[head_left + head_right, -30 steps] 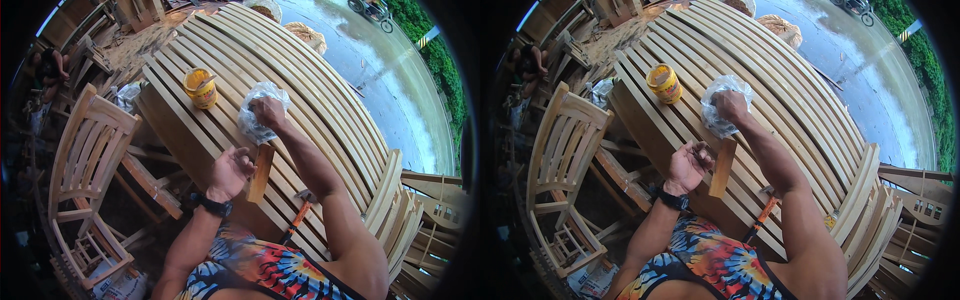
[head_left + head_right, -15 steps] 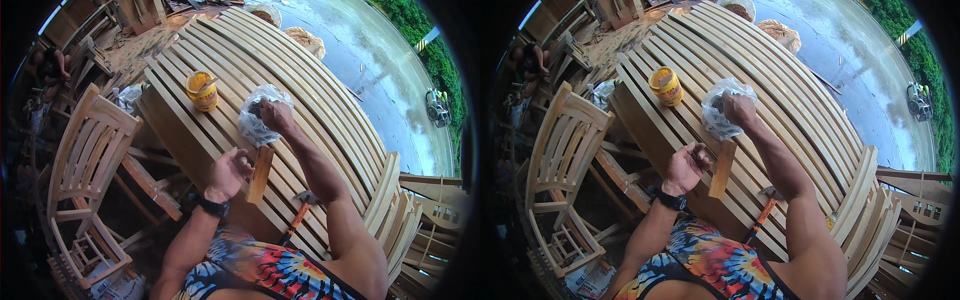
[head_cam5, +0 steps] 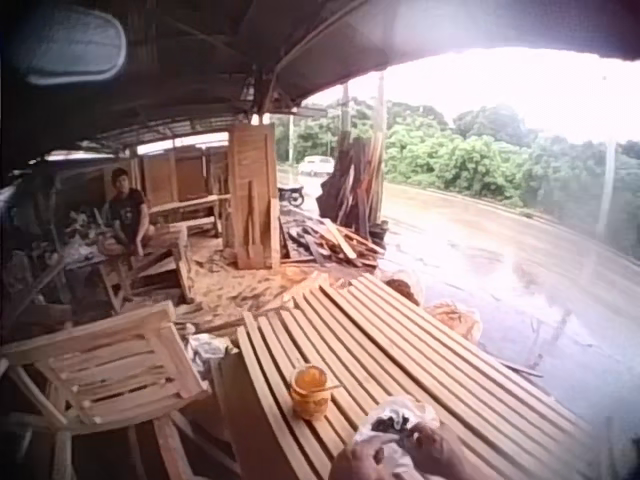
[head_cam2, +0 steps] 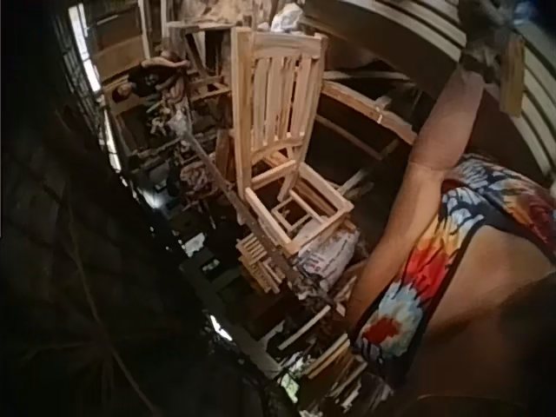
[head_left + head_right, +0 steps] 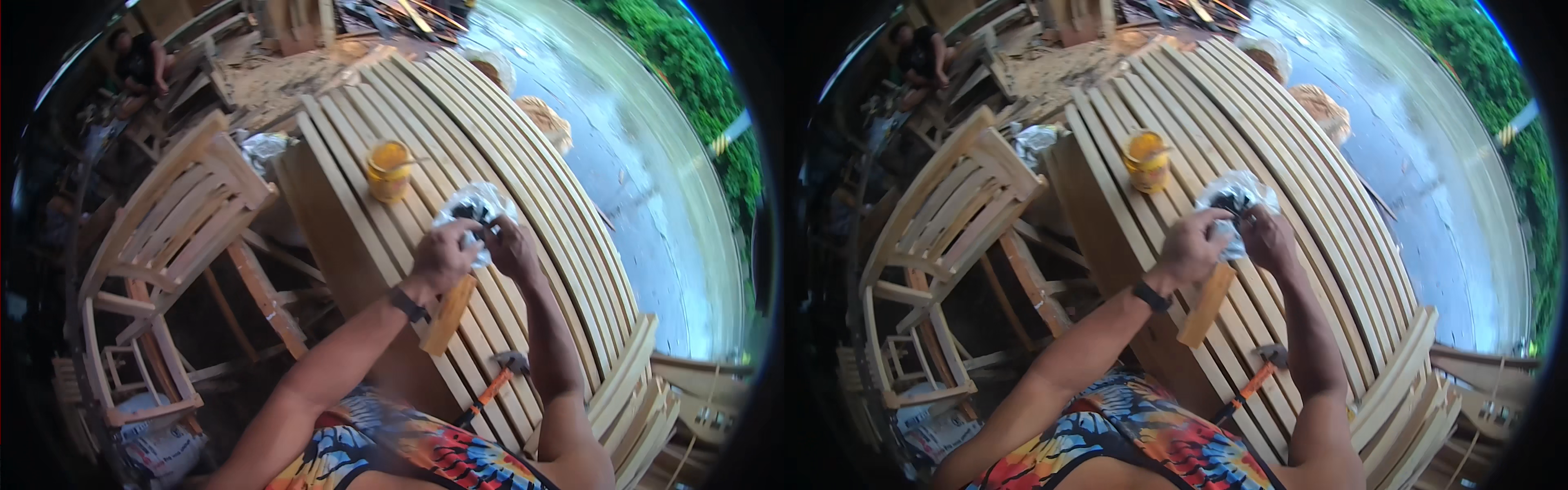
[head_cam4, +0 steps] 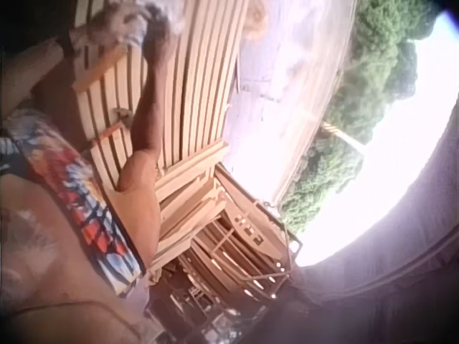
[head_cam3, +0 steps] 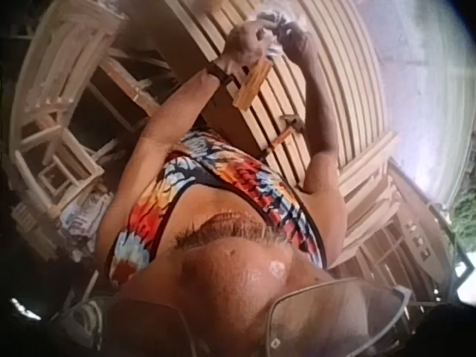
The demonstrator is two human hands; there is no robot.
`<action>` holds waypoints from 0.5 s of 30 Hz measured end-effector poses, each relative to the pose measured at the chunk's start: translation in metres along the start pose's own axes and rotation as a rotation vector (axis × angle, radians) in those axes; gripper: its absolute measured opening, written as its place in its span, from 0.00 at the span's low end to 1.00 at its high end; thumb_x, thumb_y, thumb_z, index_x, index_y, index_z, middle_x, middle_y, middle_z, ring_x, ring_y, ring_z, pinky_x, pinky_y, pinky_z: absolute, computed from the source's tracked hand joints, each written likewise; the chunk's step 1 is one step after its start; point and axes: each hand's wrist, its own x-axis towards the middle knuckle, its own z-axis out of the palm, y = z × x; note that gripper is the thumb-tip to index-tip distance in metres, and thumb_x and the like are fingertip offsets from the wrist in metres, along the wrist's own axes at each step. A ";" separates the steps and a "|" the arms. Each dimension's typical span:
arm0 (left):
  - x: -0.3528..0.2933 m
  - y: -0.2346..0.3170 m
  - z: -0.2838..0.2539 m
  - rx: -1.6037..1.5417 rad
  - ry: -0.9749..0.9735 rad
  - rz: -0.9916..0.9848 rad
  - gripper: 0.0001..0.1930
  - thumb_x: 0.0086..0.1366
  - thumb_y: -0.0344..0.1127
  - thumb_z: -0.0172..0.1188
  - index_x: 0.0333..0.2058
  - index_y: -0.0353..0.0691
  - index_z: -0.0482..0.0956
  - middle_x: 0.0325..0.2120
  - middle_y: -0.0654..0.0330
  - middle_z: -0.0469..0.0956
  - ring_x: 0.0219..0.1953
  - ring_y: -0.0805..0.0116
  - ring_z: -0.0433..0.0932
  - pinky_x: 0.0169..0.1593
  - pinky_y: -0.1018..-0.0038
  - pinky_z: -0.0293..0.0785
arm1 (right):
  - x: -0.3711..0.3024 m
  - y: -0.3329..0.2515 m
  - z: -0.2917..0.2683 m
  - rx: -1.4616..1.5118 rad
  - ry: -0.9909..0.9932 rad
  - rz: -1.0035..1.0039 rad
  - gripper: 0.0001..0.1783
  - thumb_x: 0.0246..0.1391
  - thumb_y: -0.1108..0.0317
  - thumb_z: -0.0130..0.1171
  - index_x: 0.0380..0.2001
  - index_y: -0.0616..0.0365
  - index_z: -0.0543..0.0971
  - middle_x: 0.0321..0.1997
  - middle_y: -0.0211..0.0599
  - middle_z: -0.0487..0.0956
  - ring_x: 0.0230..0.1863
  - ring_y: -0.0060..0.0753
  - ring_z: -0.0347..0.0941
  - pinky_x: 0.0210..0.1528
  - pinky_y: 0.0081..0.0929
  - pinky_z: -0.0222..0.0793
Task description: The person uses a long bar clamp to secure a wooden frame and then hammers small wooden blocks into the joints. The person retrieves nails from a plastic bag and drives them into the wood with a hammer to secure the assembly.
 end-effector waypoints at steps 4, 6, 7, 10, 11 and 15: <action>0.017 -0.001 0.013 0.480 0.036 0.364 0.10 0.62 0.31 0.57 0.41 0.39 0.82 0.36 0.51 0.77 0.33 0.50 0.84 0.35 0.58 0.82 | -0.007 -0.009 -0.014 -0.084 -0.044 -0.125 0.08 0.57 0.65 0.61 0.36 0.57 0.76 0.23 0.54 0.79 0.26 0.58 0.79 0.27 0.49 0.70; 0.026 -0.002 0.027 0.559 0.000 0.364 0.07 0.62 0.31 0.57 0.35 0.34 0.80 0.36 0.50 0.76 0.30 0.53 0.84 0.33 0.61 0.82 | -0.013 -0.004 -0.020 -0.117 -0.032 -0.072 0.08 0.57 0.66 0.61 0.33 0.57 0.76 0.23 0.53 0.79 0.25 0.58 0.78 0.27 0.49 0.69; 0.028 -0.009 0.031 0.583 0.036 0.382 0.07 0.62 0.31 0.57 0.32 0.34 0.80 0.35 0.50 0.76 0.29 0.53 0.84 0.32 0.62 0.82 | -0.011 -0.011 -0.022 -0.122 -0.034 -0.078 0.07 0.57 0.66 0.61 0.32 0.57 0.76 0.23 0.53 0.79 0.26 0.58 0.78 0.28 0.50 0.70; 0.029 -0.019 0.025 0.594 0.089 0.386 0.07 0.63 0.31 0.57 0.29 0.34 0.80 0.35 0.50 0.76 0.29 0.54 0.84 0.31 0.63 0.82 | -0.001 -0.021 -0.019 -0.129 -0.129 -0.045 0.07 0.60 0.64 0.60 0.33 0.56 0.77 0.24 0.53 0.81 0.27 0.58 0.80 0.29 0.51 0.72; 0.032 -0.019 0.023 0.612 0.086 0.384 0.07 0.63 0.30 0.57 0.29 0.34 0.80 0.35 0.51 0.76 0.29 0.54 0.84 0.32 0.63 0.82 | 0.001 -0.020 -0.017 -0.179 -0.138 -0.042 0.08 0.60 0.64 0.60 0.32 0.57 0.77 0.25 0.54 0.81 0.28 0.60 0.80 0.30 0.53 0.72; 0.044 -0.019 0.017 0.610 0.100 0.376 0.09 0.64 0.33 0.57 0.29 0.34 0.81 0.34 0.50 0.79 0.31 0.52 0.84 0.34 0.60 0.82 | 0.011 -0.021 -0.021 -0.232 -0.166 -0.150 0.15 0.57 0.66 0.63 0.47 0.57 0.78 0.27 0.54 0.83 0.31 0.60 0.81 0.34 0.53 0.74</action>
